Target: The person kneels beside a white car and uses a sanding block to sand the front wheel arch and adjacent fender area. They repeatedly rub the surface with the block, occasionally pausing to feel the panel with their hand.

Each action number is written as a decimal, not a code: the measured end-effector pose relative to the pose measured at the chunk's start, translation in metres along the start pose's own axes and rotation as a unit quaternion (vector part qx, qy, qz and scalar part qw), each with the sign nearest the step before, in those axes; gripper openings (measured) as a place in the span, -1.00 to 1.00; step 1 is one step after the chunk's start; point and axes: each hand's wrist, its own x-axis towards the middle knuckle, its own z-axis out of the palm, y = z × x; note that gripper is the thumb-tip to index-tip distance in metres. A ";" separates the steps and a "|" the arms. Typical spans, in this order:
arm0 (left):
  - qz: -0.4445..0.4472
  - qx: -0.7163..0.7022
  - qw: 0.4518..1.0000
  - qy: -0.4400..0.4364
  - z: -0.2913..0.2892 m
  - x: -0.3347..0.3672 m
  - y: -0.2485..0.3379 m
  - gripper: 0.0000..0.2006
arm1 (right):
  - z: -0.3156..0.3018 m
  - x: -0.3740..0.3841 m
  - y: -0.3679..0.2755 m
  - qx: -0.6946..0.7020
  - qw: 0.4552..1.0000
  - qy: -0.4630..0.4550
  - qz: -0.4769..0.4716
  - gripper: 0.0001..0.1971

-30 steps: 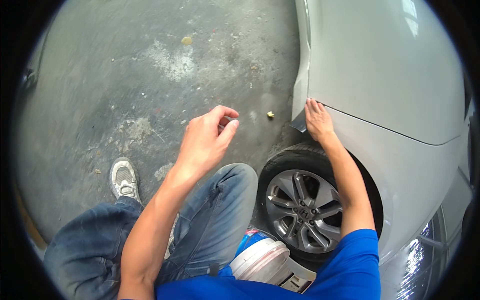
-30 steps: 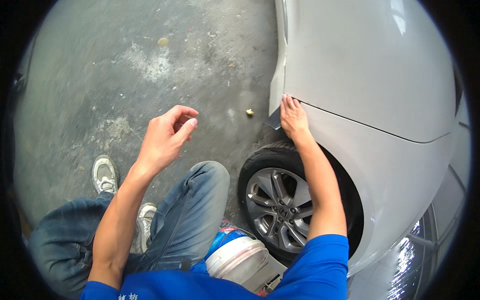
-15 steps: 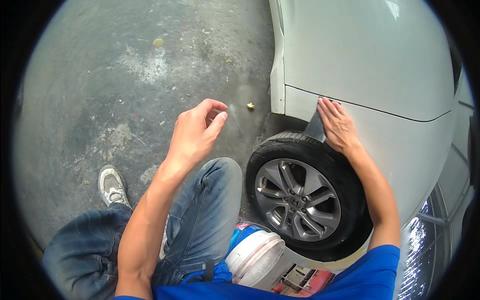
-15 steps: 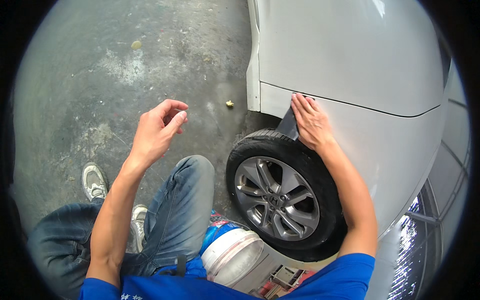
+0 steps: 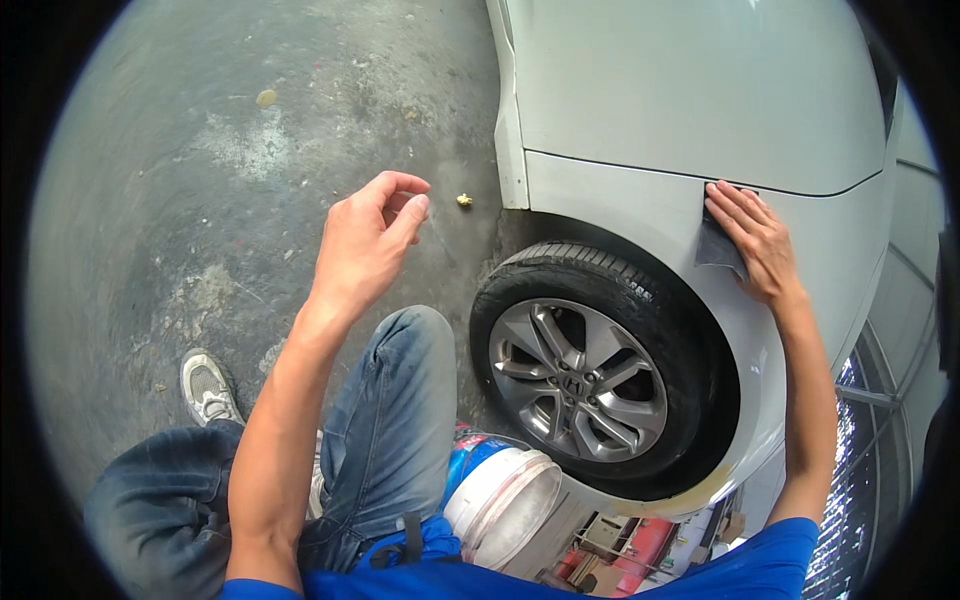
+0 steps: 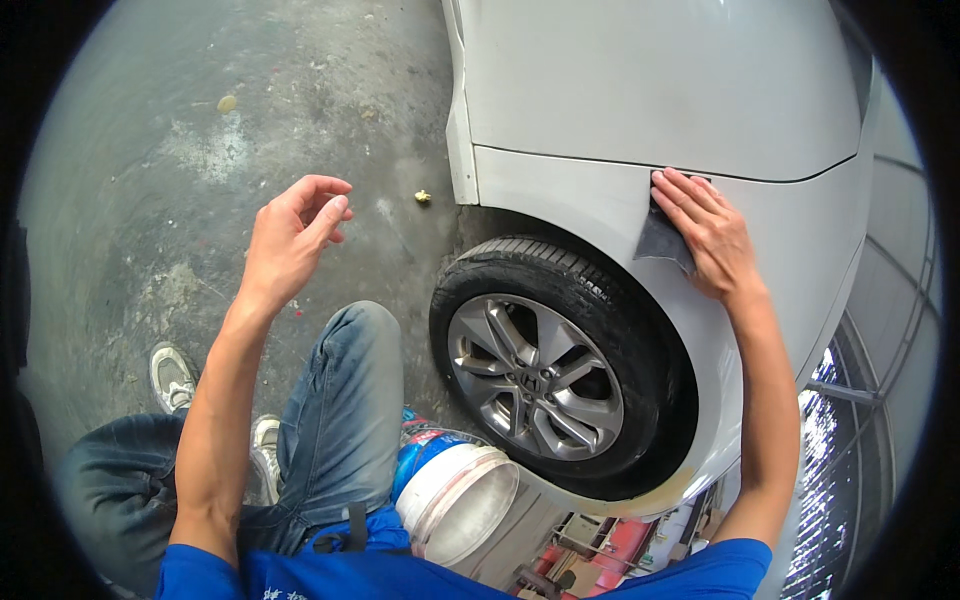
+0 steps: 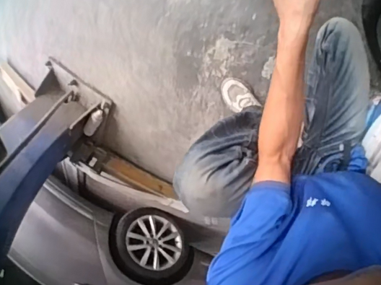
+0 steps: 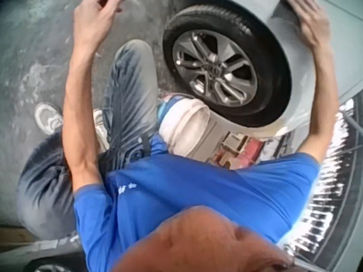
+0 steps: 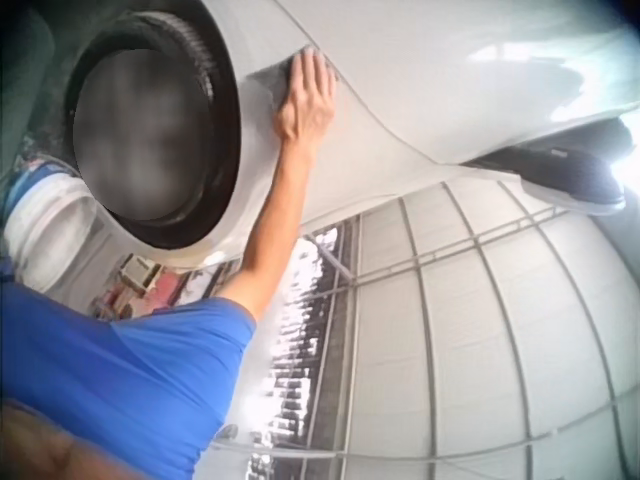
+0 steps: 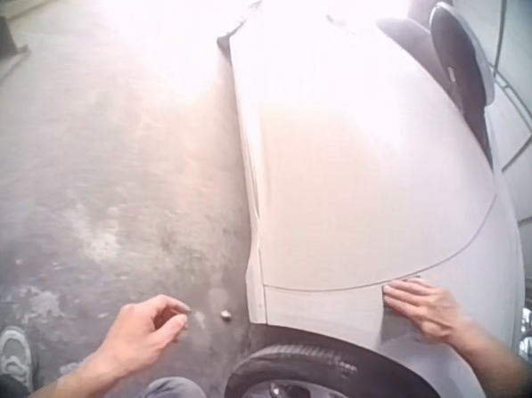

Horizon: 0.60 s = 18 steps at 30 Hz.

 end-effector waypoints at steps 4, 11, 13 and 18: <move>-0.019 0.020 1.000 0.000 -0.007 -0.003 -0.008 -0.78 | 0.056 0.024 -0.033 -0.022 0.999 0.032 -0.002 -0.39; -0.051 0.050 0.996 0.045 -0.051 -0.020 -0.020 -0.78 | 0.145 0.127 -0.115 -0.045 0.999 -0.022 -0.006 -0.41; -0.048 0.054 0.996 0.056 -0.060 -0.025 -0.026 -0.78 | 0.162 0.155 -0.135 -0.104 0.991 -0.081 -0.014 -0.38; -0.045 0.033 0.993 0.100 -0.077 -0.028 -0.024 -0.78 | 0.143 0.148 -0.134 -0.099 0.991 -0.086 -0.002 -0.37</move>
